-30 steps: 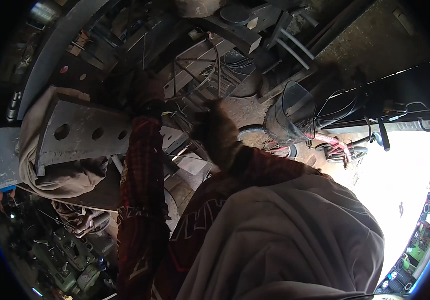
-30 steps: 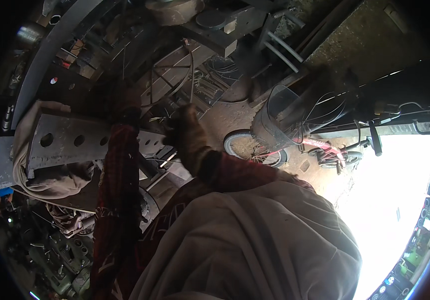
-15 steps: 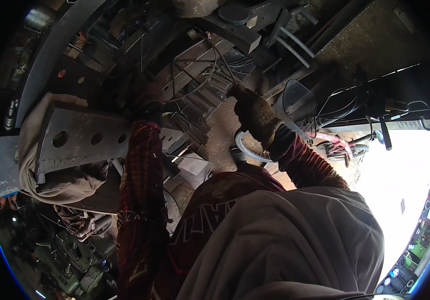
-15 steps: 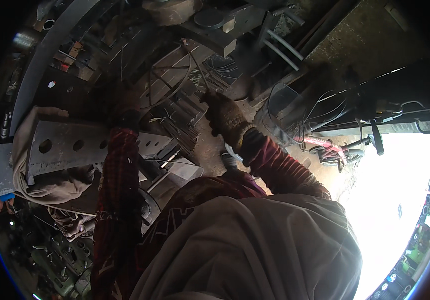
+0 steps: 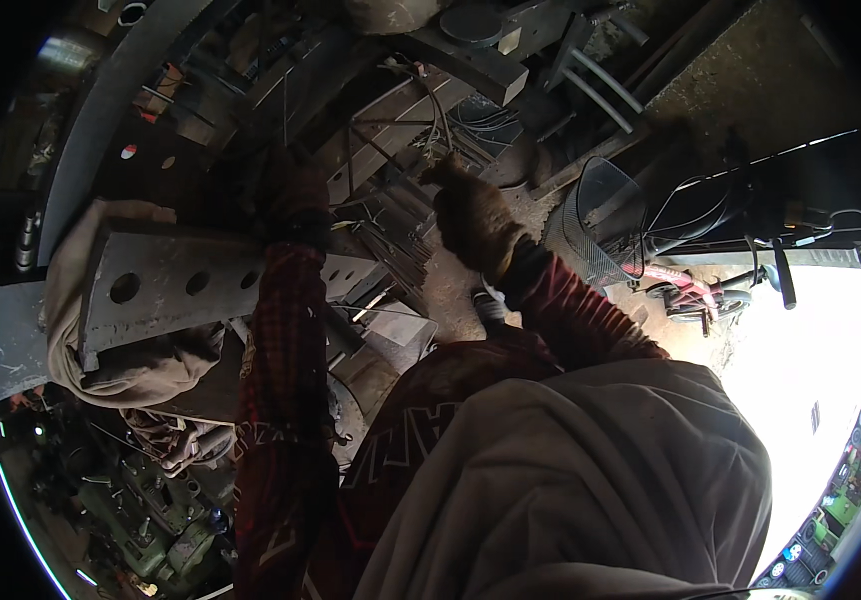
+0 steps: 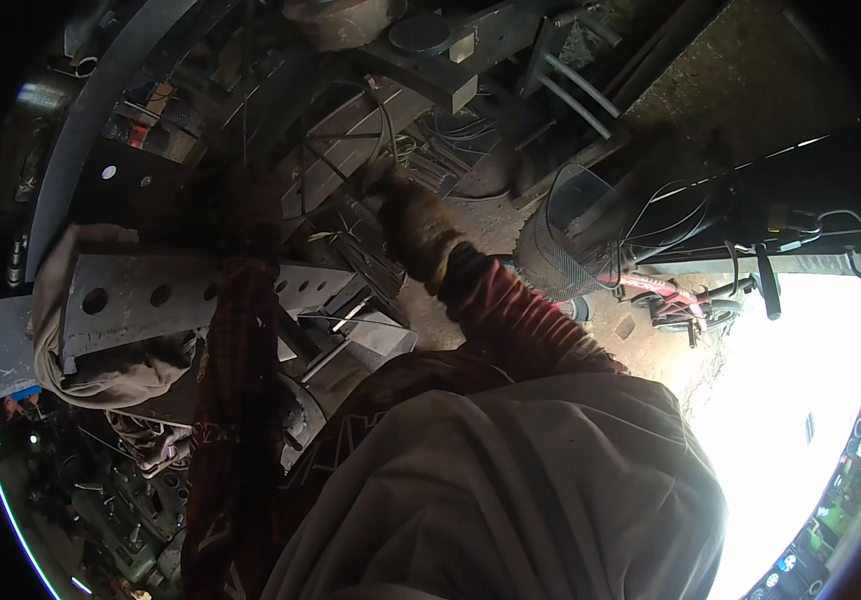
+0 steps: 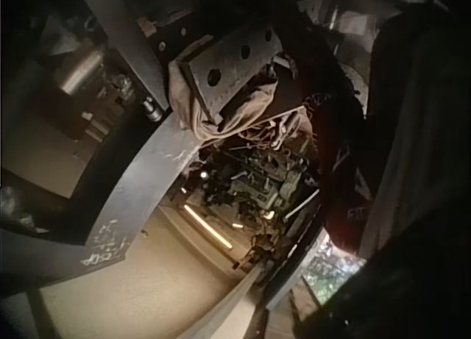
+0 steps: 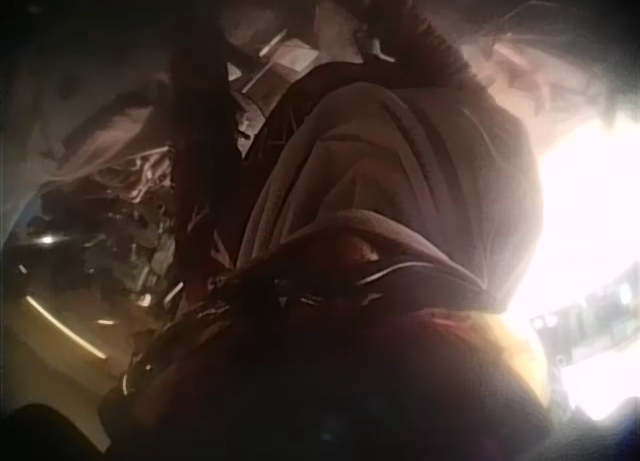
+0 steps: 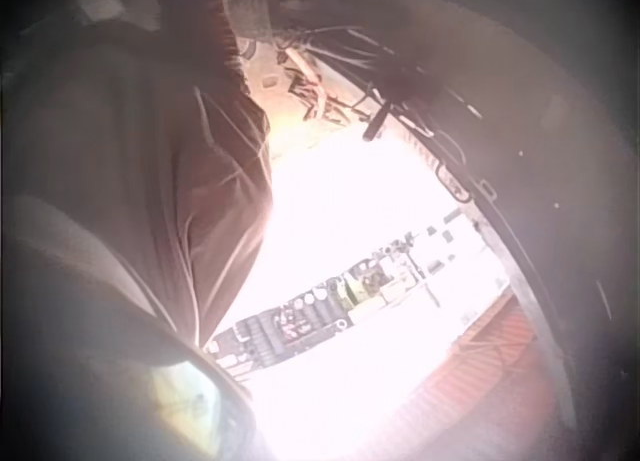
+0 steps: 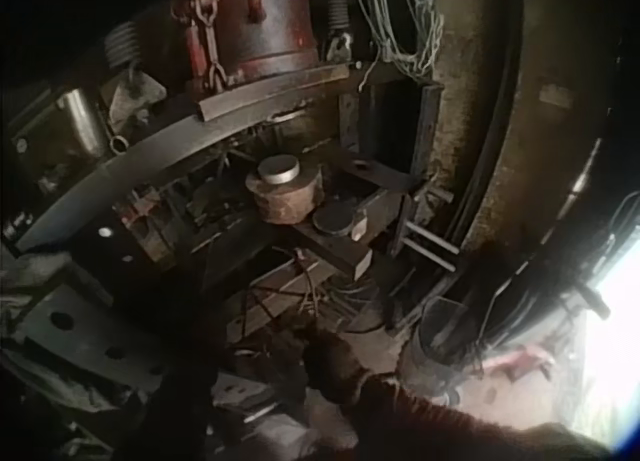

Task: The person, wearing gloves, feeds a long metal wire into a piece of industrial machinery, using their hands to guide and manipulate the wire through the machine's components.

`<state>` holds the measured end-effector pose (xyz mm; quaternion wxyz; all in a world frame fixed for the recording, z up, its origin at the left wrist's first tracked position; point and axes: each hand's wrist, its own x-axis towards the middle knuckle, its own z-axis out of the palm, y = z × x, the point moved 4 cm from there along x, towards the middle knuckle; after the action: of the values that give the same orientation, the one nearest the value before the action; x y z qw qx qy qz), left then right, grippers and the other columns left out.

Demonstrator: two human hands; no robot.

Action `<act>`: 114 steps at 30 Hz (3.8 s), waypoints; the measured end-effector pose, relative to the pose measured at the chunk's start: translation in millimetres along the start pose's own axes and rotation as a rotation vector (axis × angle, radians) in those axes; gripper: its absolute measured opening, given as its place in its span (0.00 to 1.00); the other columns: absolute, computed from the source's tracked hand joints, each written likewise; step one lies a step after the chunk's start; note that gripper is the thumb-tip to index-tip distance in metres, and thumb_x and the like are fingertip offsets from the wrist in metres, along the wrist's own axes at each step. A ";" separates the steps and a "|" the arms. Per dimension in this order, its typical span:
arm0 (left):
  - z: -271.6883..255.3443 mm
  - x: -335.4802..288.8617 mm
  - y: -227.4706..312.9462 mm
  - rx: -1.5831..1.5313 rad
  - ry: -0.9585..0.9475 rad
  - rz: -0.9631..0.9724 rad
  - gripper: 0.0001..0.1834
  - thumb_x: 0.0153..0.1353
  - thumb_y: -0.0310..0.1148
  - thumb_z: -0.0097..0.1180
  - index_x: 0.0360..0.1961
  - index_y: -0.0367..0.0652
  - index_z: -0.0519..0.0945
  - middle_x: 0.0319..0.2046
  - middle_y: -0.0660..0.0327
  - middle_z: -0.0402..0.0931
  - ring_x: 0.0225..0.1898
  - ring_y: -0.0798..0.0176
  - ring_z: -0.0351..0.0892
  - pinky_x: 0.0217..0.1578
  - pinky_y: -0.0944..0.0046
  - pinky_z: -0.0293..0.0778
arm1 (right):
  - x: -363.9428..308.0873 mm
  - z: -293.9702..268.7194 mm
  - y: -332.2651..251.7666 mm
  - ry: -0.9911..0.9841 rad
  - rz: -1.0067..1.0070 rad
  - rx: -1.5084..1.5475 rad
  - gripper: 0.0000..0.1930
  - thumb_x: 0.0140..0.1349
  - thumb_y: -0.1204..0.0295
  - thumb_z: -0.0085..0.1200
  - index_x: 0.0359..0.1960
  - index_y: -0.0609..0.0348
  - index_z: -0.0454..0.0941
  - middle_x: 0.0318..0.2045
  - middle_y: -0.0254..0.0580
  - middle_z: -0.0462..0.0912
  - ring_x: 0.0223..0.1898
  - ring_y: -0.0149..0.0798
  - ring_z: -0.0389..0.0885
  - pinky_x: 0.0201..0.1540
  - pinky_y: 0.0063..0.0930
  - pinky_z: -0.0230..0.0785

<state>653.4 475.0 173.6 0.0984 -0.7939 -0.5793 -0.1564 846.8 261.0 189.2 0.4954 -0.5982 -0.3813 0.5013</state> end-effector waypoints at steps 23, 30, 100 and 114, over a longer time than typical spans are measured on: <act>8.0 -5.1 -5.6 0.076 -0.007 0.065 0.16 0.67 0.39 0.51 0.53 0.48 0.76 0.49 0.50 0.76 0.53 0.45 0.78 0.52 0.45 0.74 | 85.1 20.7 27.4 0.032 -0.534 -0.685 0.22 0.63 0.52 0.55 0.53 0.51 0.70 0.47 0.52 0.79 0.43 0.50 0.85 0.42 0.38 0.77; -3.4 -2.0 3.8 -0.074 -0.012 0.037 0.25 0.71 0.47 0.42 0.54 0.38 0.77 0.51 0.42 0.78 0.55 0.38 0.76 0.55 0.45 0.71 | 108.3 -12.2 39.0 0.084 -0.575 -0.725 0.30 0.54 0.52 0.66 0.47 0.64 0.72 0.31 0.55 0.83 0.35 0.56 0.87 0.38 0.44 0.79; -31.3 -7.6 23.1 -0.110 -0.112 -0.089 0.23 0.70 0.48 0.43 0.48 0.40 0.79 0.46 0.44 0.80 0.50 0.42 0.80 0.49 0.46 0.75 | 83.0 18.4 -20.4 0.372 0.097 0.873 0.24 0.76 0.51 0.39 0.57 0.61 0.67 0.49 0.61 0.80 0.47 0.56 0.83 0.48 0.47 0.79; -113.7 -33.8 48.2 -0.276 -0.031 -0.150 0.24 0.70 0.48 0.44 0.53 0.42 0.80 0.54 0.46 0.78 0.57 0.43 0.76 0.57 0.49 0.72 | -3.2 -20.7 0.8 0.307 -0.411 0.236 0.22 0.76 0.52 0.41 0.45 0.59 0.77 0.19 0.34 0.74 0.20 0.27 0.73 0.24 0.23 0.65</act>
<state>674.5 391.7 268.5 -0.0328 -0.7566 -0.6115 -0.2292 866.4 253.4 189.2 0.7049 -0.5156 -0.3541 0.3345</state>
